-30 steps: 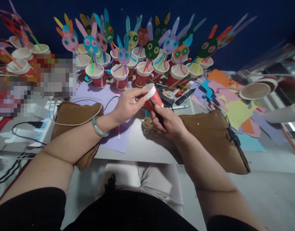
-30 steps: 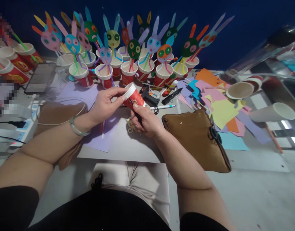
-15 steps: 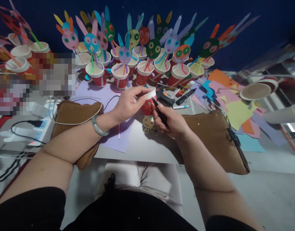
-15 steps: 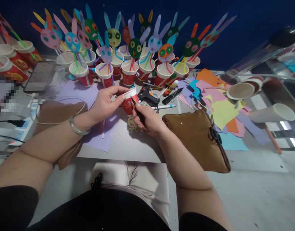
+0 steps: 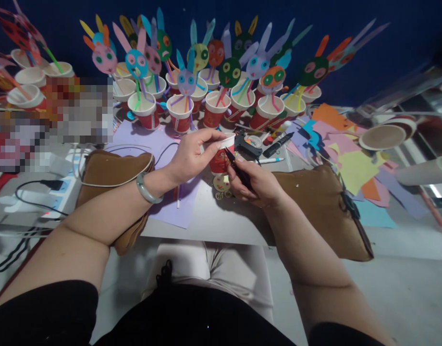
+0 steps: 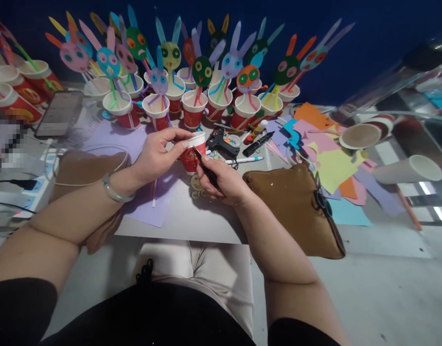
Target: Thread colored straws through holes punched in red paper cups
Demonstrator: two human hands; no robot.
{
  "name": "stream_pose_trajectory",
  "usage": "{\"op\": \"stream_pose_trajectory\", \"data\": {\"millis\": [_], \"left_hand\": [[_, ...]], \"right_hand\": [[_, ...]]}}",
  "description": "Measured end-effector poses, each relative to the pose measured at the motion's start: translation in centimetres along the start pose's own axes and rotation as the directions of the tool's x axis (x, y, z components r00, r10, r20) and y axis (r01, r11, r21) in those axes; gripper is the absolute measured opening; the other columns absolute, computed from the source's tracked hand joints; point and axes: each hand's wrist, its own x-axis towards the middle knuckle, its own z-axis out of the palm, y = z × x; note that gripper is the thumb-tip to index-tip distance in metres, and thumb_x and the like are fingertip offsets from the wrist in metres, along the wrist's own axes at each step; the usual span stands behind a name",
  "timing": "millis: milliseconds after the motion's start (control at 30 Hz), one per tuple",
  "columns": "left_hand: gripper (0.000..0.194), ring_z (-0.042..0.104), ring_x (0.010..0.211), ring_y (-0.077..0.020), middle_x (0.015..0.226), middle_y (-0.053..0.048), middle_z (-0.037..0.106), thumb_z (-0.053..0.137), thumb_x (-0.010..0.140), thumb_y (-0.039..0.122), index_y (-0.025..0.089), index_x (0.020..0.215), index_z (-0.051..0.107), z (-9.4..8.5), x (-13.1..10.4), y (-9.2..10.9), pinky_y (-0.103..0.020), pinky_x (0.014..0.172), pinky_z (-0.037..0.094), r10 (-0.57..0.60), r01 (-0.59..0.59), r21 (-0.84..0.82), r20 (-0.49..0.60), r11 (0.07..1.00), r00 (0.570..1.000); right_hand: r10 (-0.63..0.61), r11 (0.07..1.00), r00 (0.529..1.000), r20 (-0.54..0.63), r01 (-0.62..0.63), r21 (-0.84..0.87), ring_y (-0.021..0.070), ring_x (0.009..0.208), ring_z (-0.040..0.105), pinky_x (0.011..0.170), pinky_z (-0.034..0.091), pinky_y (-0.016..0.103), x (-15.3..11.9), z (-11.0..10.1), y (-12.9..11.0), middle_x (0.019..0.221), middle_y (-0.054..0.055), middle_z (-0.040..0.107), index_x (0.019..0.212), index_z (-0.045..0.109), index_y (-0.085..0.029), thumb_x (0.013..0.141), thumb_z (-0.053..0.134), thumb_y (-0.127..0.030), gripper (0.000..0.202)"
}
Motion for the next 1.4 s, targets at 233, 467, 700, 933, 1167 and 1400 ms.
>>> {"op": "stream_pose_trajectory", "data": {"millis": [233,467,700,933,1167,1400], "left_hand": [[0.024,0.075,0.104,-0.0197,0.112,-0.007,0.08,0.058,0.1,0.03,0.018,0.112,0.075,0.1,-0.02,0.02,-0.034,0.097,0.059,0.029,-0.029,0.013,-0.006,1.0,1.0],[0.027,0.074,0.107,-0.0215,0.114,-0.008,0.079,0.057,0.101,0.034,0.018,0.114,0.074,-0.04,-0.01,-0.02,-0.037,0.1,0.058,0.029,-0.029,0.011,0.016,1.0,0.999],[0.026,0.074,0.108,-0.0209,0.115,-0.008,0.079,0.058,0.099,0.031,0.017,0.113,0.075,-0.3,0.12,0.19,-0.036,0.1,0.058,0.01,-0.01,0.004,0.04,1.0,0.999],[0.027,0.074,0.107,-0.0214,0.114,-0.007,0.08,0.057,0.098,0.032,0.018,0.112,0.075,-0.38,0.25,0.08,-0.037,0.099,0.059,0.006,-0.006,-0.001,0.058,1.0,0.998],[0.028,0.074,0.107,-0.0212,0.114,-0.007,0.08,0.055,0.098,0.029,0.018,0.112,0.076,-0.37,0.27,0.01,-0.036,0.099,0.058,0.007,-0.007,-0.008,0.061,1.0,0.998],[0.027,0.073,0.107,-0.0219,0.113,-0.008,0.08,0.056,0.096,0.029,0.018,0.111,0.075,-0.5,0.35,0.21,-0.037,0.099,0.058,-0.024,0.025,-0.007,0.078,1.0,0.997]], "right_hand": [[0.032,0.998,0.999,0.034,-0.034,0.055,0.0053,0.025,0.019,0.029,0.023,0.016,-0.07,-0.06,-0.22,0.034,-0.011,0.042,0.081,0.053,-0.022,0.096,0.059,-0.059,0.041],[0.051,0.996,0.998,0.043,-0.054,0.075,0.0054,0.025,0.018,0.029,0.02,0.015,-0.29,-0.07,-0.45,0.034,-0.011,0.041,0.082,0.051,-0.023,0.099,0.056,-0.058,0.039],[0.035,0.997,0.999,0.032,-0.037,0.069,0.0058,0.025,0.019,0.029,0.02,0.015,-0.22,0.13,-0.32,0.033,-0.011,0.04,0.08,0.052,-0.022,0.098,0.058,-0.057,0.04],[0.009,0.999,1.0,0.014,-0.009,0.039,0.0055,0.024,0.02,0.028,0.022,0.015,-0.18,0.22,-0.31,0.033,-0.011,0.039,0.076,0.053,-0.021,0.098,0.059,-0.057,0.042],[-0.011,1.0,1.0,-0.025,0.011,0.01,0.0053,0.024,0.021,0.028,0.026,0.017,-0.12,0.32,-0.16,0.032,-0.009,0.039,0.07,0.054,-0.021,0.096,0.061,-0.057,0.045],[0.024,1.0,1.0,-0.007,-0.024,-0.019,0.0052,0.024,0.02,0.027,0.024,0.017,-0.12,0.05,-0.31,0.033,-0.009,0.041,0.072,0.056,-0.021,0.095,0.06,-0.061,0.047]]}}
